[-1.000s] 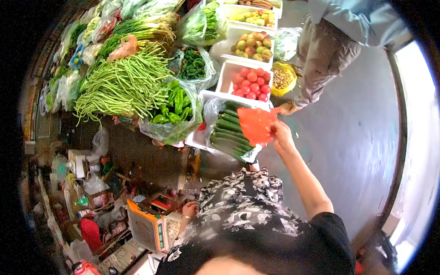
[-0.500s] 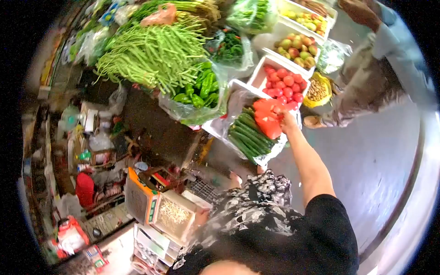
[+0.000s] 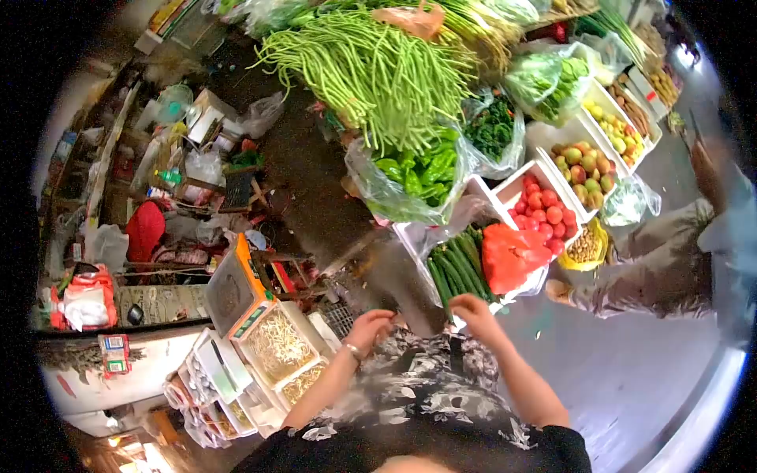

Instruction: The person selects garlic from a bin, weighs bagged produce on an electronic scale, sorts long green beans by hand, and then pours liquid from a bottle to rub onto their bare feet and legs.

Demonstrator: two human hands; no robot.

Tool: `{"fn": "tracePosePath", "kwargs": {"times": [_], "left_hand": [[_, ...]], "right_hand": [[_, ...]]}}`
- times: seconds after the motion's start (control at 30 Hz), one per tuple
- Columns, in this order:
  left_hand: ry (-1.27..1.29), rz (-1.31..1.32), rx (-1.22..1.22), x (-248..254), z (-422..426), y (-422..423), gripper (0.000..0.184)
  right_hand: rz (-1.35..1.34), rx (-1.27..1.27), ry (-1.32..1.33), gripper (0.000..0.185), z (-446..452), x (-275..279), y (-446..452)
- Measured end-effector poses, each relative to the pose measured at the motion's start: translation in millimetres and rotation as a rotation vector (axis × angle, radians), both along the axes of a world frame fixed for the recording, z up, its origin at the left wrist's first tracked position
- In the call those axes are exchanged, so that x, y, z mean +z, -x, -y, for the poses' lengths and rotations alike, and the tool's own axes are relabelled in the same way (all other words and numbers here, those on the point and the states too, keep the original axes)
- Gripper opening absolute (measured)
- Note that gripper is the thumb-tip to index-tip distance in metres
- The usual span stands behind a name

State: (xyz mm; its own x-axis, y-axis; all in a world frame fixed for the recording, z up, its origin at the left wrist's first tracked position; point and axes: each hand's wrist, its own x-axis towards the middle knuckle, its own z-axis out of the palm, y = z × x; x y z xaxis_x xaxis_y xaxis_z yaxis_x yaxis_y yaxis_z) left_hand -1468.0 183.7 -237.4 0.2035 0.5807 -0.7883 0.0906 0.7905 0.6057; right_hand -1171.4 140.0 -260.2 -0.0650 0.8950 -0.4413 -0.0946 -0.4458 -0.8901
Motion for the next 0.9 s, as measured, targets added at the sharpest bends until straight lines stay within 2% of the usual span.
{"fn": "tracePosePath", "kwargs": {"times": [0.03,0.1,0.13,0.17,0.2,0.23,0.27,0.3,0.33,0.37,0.43,0.47,0.5,0.57,0.63,0.73,0.77,0.83,0.87,0.9], "left_hand": [[-0.004,0.006,0.012,6.4,-10.0,-12.9,0.026],[-0.084,0.083,-0.139,27.6,-24.3,-36.4,0.026],[-0.130,0.104,-0.193,40.9,-28.1,-46.0,0.026],[-0.179,0.124,-0.249,51.0,-33.2,-52.7,0.026],[-0.238,0.209,-0.299,53.4,-35.7,-53.4,0.026],[-0.184,0.292,-0.302,59.6,-37.6,-53.1,0.025],[-0.148,0.311,-0.299,67.8,-40.2,-50.8,0.026],[-0.112,0.333,-0.296,73.2,-43.7,-46.6,0.027],[-0.223,0.351,-0.306,70.5,-48.1,-39.4,0.028],[-0.212,0.362,-0.310,68.0,-55.7,-29.6,0.028],[-0.331,0.300,-0.367,74.0,-78.3,-5.1,0.028],[-0.490,0.199,-0.387,53.7,-85.8,11.7,0.027],[-0.431,0.109,-0.363,62.6,-97.6,27.4,0.027],[-0.585,-0.036,-0.347,37.9,-112.9,75.5,0.029],[-0.662,-0.384,-0.353,30.7,-131.2,131.8,0.035],[-0.864,-0.855,-0.327,21.9,-156.4,229.8,0.039],[-0.692,-0.918,-0.284,19.3,-165.7,261.8,0.042],[-0.560,-1.136,-0.289,39.7,-185.4,309.6,0.051],[-0.494,-1.221,-0.153,40.2,-192.1,329.6,0.049],[-0.557,-1.338,-0.155,26.4,-192.2,359.7,0.050]], "right_hand": [[-0.142,0.028,0.077,0.022,-4.8,13.8,18.7],[-0.460,-0.016,0.351,0.024,-12.5,25.2,47.8],[-0.578,0.008,0.375,0.029,-12.7,19.4,57.1],[-0.677,-0.022,0.442,0.035,-19.5,35.8,66.8],[-0.698,-0.042,0.476,0.037,-24.3,34.4,72.4],[-0.720,-0.065,0.512,0.038,-26.0,30.3,79.5],[-0.834,-0.094,0.517,0.037,-21.4,2.9,84.4],[-0.860,-0.074,0.523,0.036,-31.3,17.6,87.9],[-0.777,-0.071,0.529,0.037,-44.6,32.6,94.1],[-0.697,-0.077,0.541,0.038,-54.3,41.5,101.5],[-0.720,-0.058,0.564,0.032,-67.1,21.2,113.5],[-0.684,-0.055,0.515,0.027,-72.9,21.9,116.7],[-0.674,-0.071,0.522,0.027,-80.8,19.2,121.0],[-0.509,-0.140,0.546,0.027,-96.0,8.3,135.6],[-0.436,-0.208,0.518,0.025,-113.4,8.6,151.5],[-0.134,-0.117,0.383,0.028,-136.0,-4.0,171.1],[-0.077,-0.117,0.346,0.029,-139.5,-14.5,175.7],[-0.109,-0.082,0.387,0.029,-154.5,-13.8,185.2],[-0.133,-0.060,0.404,0.028,-161.7,-8.9,190.7],[-0.122,-0.040,0.424,0.028,-166.4,-16.7,195.6]]}}
